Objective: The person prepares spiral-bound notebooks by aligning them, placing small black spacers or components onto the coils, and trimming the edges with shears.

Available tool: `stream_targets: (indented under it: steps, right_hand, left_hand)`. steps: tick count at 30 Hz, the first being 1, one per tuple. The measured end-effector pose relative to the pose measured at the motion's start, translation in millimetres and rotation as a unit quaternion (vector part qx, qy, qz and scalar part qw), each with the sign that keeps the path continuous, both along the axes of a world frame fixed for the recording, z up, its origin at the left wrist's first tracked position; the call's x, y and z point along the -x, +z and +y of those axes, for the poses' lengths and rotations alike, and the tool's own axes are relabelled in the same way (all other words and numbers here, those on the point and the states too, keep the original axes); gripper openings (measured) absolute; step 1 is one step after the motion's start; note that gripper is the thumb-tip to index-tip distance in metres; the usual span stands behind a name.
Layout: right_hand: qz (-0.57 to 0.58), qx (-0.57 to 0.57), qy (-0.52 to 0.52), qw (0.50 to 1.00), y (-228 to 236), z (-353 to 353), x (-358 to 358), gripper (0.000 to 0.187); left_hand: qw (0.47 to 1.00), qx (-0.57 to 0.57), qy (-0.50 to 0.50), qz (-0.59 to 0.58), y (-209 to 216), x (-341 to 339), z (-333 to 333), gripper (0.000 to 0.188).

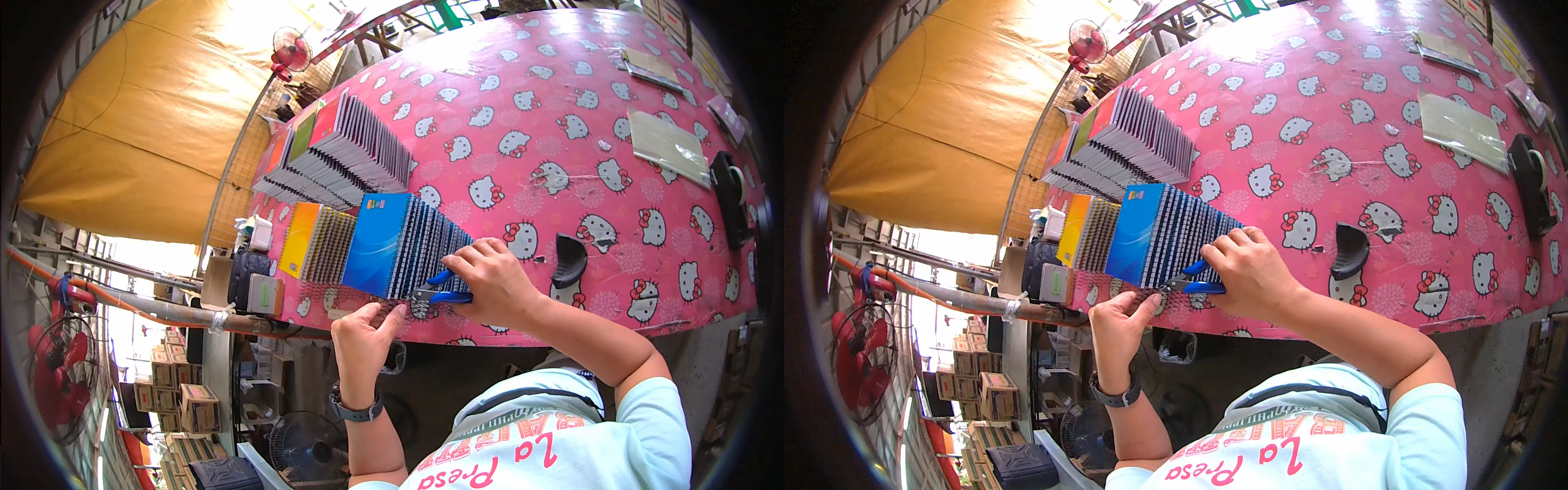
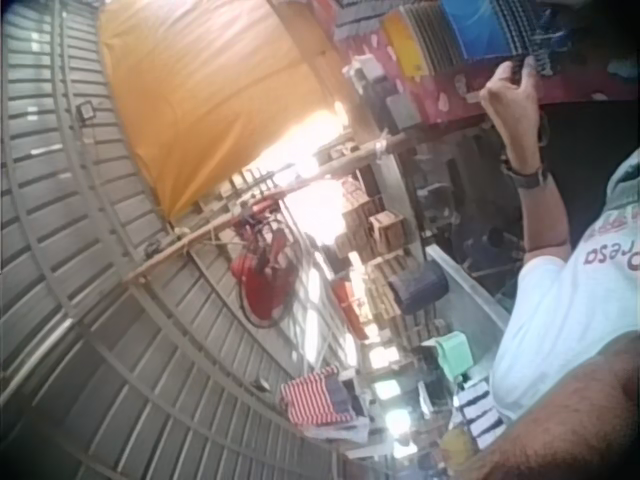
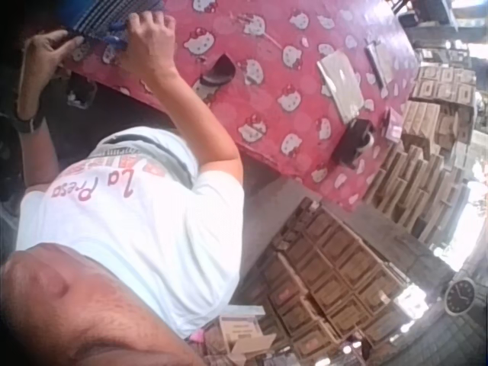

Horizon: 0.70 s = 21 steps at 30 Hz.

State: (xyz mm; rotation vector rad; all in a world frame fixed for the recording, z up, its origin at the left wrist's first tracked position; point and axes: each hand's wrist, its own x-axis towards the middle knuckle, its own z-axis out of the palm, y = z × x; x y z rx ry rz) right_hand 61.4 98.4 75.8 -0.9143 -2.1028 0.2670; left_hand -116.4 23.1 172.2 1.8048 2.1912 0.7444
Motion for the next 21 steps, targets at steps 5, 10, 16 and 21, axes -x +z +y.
stream_targets:
  steps: [5, 10, 16, 21]
  right_hand:
    - [-0.054, 0.094, 0.045, 0.993, 1.9, -2.1, 4.3, 0.040]
    - [0.000, 0.058, 0.050, 0.997, -2.1, 1.1, -5.1, 0.039]
    - [-0.022, -0.033, -0.008, 0.999, -5.6, 0.3, -1.0, 0.039]
    - [-0.054, 0.102, 0.052, 0.992, -13.1, -1.0, 0.5, 0.038]
  left_hand:
    - [0.998, 0.030, 0.009, 0.055, -6.0, 3.1, 2.7, 0.023]
    - [0.999, 0.017, 0.021, 0.016, -4.3, 0.7, -0.8, 0.023]
    - [1.000, 0.020, -0.004, 0.010, -7.4, -1.4, 0.1, 0.026]
    - [0.999, 0.021, -0.002, 0.029, -18.0, 2.5, 1.3, 0.027]
